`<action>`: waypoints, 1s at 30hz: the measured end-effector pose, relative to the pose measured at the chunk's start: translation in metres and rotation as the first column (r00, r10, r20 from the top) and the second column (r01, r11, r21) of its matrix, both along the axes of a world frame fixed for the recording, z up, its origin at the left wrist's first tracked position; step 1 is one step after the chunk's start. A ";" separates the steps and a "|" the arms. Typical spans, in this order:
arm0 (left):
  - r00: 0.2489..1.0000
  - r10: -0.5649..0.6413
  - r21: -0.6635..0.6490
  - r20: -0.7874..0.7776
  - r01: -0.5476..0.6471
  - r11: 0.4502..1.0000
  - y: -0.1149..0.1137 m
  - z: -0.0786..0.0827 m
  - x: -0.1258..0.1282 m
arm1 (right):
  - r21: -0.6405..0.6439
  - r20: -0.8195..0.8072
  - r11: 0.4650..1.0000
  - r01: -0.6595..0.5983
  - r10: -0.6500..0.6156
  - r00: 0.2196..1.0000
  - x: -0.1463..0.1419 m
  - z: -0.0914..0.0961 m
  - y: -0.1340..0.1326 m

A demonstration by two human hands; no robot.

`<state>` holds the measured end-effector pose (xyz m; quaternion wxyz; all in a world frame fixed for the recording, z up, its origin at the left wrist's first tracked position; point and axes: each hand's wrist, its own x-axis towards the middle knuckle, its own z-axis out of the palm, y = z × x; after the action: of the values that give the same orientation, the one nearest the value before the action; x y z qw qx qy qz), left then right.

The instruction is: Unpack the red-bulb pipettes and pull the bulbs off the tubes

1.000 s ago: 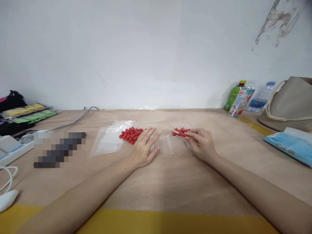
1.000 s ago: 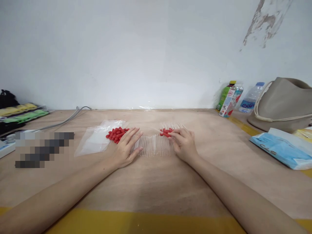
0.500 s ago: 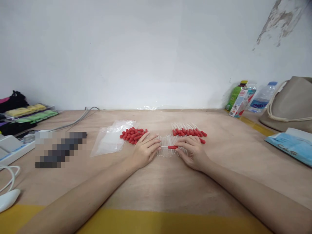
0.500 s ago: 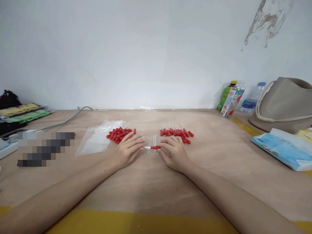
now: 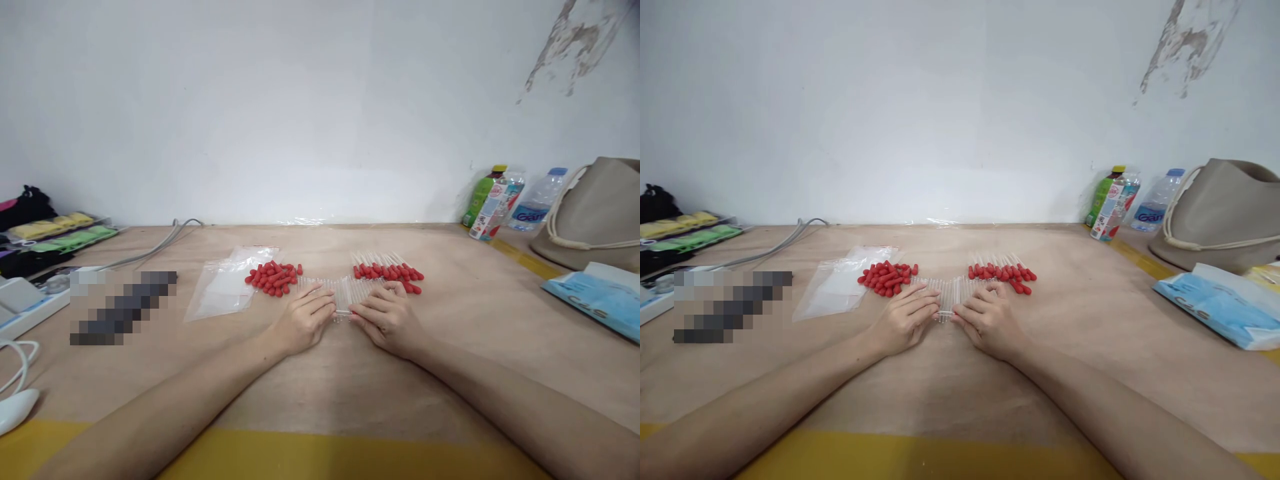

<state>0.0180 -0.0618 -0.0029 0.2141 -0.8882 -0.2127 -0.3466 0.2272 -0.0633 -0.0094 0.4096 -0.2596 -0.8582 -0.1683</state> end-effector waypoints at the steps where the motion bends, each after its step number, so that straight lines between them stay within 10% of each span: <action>1: 1.000 -0.007 -0.001 0.005 0.007 1.000 0.000 0.000 0.000 | 0.018 0.000 1.000 -0.005 0.005 1.000 0.000 0.001 0.000; 20: 0.997 -0.057 -0.036 0.049 0.059 0.998 -0.002 -0.002 -0.003 | 0.326 0.044 0.942 0.082 -0.101 0.994 0.012 -0.002 0.000; 30: 0.982 0.085 -0.100 0.169 -0.069 0.993 0.007 -0.002 -0.026 | 0.145 -0.127 0.977 0.158 -0.140 0.982 0.040 0.001 0.015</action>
<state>-0.0082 -0.0544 -0.0046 0.1661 -0.8549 -0.2806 -0.4036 0.2670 -0.0484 -0.0082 0.4640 -0.3002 -0.7953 -0.2493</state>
